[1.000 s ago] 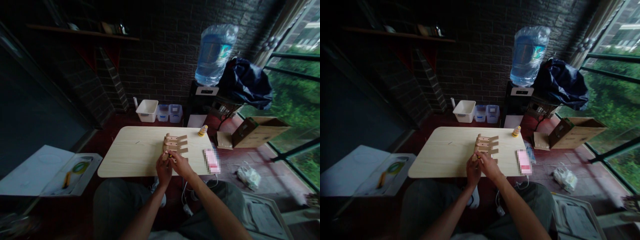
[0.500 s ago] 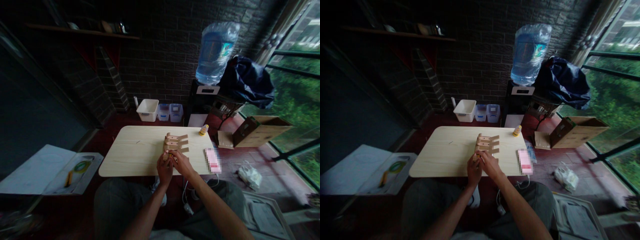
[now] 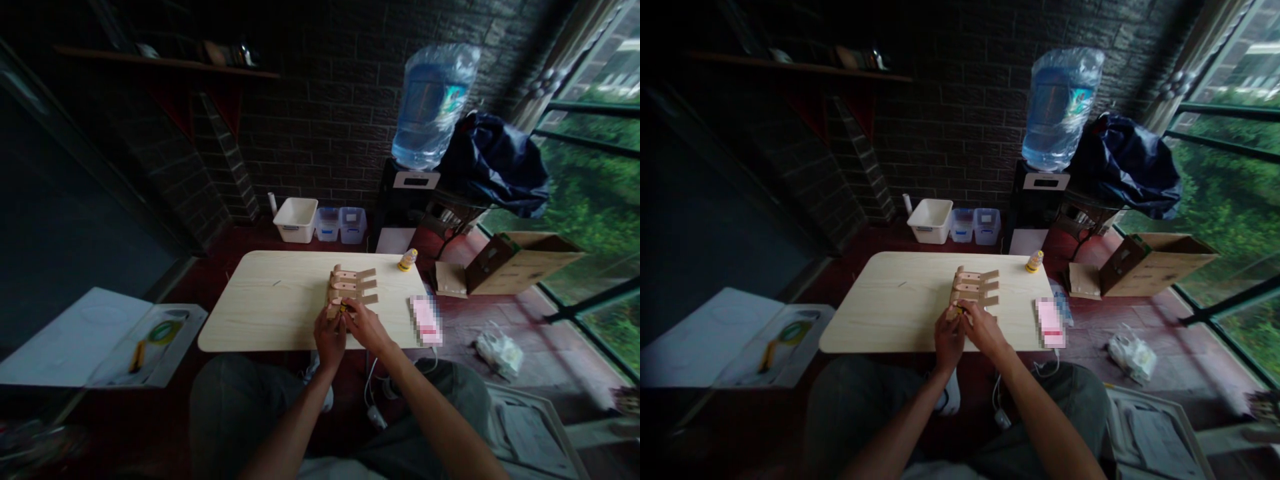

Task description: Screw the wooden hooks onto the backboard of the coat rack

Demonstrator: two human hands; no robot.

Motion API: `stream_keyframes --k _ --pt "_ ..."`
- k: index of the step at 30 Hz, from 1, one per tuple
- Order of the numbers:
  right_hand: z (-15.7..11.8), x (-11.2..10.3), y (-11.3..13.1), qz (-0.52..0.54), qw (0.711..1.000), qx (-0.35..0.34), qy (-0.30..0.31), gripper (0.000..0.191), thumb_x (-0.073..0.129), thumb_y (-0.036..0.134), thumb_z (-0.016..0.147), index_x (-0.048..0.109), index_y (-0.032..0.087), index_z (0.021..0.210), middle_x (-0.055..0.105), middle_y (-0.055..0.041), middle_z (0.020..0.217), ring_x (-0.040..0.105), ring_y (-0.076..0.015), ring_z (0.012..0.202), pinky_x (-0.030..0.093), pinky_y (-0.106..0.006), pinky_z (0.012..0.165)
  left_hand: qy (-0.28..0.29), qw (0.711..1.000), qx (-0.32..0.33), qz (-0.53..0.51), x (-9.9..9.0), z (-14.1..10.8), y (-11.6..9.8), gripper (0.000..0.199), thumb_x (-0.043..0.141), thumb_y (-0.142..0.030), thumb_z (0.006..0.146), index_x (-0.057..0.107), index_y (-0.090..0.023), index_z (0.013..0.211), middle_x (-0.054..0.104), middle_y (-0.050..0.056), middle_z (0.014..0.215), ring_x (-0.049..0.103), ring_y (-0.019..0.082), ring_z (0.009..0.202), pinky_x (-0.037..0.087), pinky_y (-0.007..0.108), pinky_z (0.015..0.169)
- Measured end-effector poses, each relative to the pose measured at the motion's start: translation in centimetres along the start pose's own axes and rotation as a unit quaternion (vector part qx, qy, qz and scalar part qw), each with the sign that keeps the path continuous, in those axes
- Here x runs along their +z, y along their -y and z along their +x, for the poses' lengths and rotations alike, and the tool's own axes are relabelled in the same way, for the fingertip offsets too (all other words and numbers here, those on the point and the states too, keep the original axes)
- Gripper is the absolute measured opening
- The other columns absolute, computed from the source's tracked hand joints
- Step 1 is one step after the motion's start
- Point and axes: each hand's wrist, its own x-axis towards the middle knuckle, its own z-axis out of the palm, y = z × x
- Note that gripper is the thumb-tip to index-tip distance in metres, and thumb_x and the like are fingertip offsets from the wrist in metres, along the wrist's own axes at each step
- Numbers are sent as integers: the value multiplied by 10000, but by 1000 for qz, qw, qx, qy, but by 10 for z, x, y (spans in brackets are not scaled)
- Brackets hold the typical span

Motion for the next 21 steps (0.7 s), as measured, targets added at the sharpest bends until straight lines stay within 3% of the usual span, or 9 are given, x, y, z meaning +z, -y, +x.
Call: stream_keyframes --k 10,17,21 --pt "6 6 -12 -2 1000 -11 -27 393 597 267 942 535 239 1330 679 -111 1230 690 -238 1068 581 -396 906 -3 1000 0 3 1 1 2 287 522 -371 955 719 -256 1129 600 112 1370 535 290 1298 495 519 1055" --pt "0 4 -8 -7 1000 5 9 426 565 222 951 501 267 1370 685 -82 1251 710 -228 1037 586 -387 897 7 1000 9 8 0 1 1 278 532 -363 955 708 -260 1144 586 97 1397 533 285 1307 484 516 1067" --pt "2 5 -2 4 999 -33 -9 425 539 192 957 495 260 1374 667 -94 1248 670 -231 1107 560 -401 951 3 1000 10 5 0 1 0 262 539 -327 948 709 -253 1131 584 100 1399 529 285 1315 491 508 1057"
